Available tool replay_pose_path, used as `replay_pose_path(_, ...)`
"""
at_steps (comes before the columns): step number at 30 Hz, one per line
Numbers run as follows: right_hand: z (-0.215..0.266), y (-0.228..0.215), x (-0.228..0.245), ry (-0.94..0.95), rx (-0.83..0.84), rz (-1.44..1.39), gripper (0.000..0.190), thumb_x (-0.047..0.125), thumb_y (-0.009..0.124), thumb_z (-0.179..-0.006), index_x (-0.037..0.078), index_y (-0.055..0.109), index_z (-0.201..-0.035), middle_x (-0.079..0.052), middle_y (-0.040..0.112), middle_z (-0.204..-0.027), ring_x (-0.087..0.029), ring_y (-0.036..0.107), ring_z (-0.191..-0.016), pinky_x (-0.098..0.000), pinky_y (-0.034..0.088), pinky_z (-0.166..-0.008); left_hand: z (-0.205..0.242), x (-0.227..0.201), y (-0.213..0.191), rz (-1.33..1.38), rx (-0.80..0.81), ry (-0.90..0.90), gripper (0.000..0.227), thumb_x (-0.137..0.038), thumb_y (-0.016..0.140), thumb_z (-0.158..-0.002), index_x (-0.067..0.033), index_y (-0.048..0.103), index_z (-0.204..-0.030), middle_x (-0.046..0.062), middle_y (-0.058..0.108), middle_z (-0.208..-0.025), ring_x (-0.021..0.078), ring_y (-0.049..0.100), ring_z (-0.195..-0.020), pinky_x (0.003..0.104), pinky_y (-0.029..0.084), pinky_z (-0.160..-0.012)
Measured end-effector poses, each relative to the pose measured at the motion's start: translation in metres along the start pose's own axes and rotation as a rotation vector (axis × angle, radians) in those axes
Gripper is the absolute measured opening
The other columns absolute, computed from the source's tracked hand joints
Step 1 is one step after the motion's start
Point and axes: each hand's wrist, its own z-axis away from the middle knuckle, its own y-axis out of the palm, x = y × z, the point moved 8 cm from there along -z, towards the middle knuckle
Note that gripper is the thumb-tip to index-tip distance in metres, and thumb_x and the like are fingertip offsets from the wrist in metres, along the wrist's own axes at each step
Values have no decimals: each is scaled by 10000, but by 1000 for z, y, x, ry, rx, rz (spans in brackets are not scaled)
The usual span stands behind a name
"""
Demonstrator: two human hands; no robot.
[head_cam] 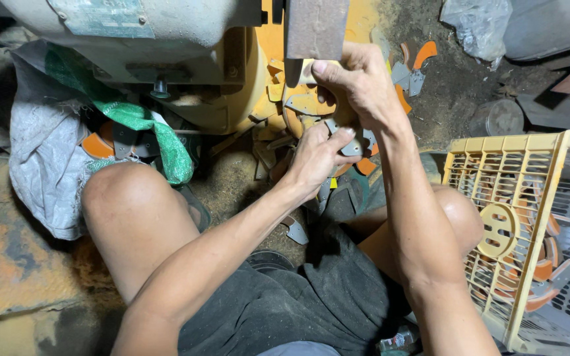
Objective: The person sits on the floor and repeatedly presses small shoe sole pieces against a grinding wheel to smooth their edges. They handle the pieces one at a time, rotating them to work different sides, and place finished pieces into a nearby bag.
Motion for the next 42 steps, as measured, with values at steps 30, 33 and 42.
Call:
replay_pose_path(30,38,2,5,31,-53,-68,396,71,817,-873,-12,711,-1245,-81,730,-1031,-135,646,-903,-280,538,-795,-20,41,-12,-659,-290,332,373,-63,501,-1010,88,432,-1345,286,585,-1161,378,621,-1028,472,523,-890)
replay_pose_path(33,34,5,1,56,-25,-79,371,69,826,-885,-17,725,-1232,-81,718,-1026,-142,645,-914,-288,536,-802,-22,32,-4,-900,-366,429,294,-121,550,-1052,10,489,-1308,261,617,-1207,363,629,-1100,435,518,-956)
replay_pose_path(42,21,-1,-4,-49,11,-51,359,114,765,-964,-17,716,-1295,-75,724,-1145,-161,665,-1026,-316,545,-966,-33,47,-2,-634,-302,257,468,-95,584,-1012,97,419,-1406,245,663,-1102,255,650,-939,321,543,-755)
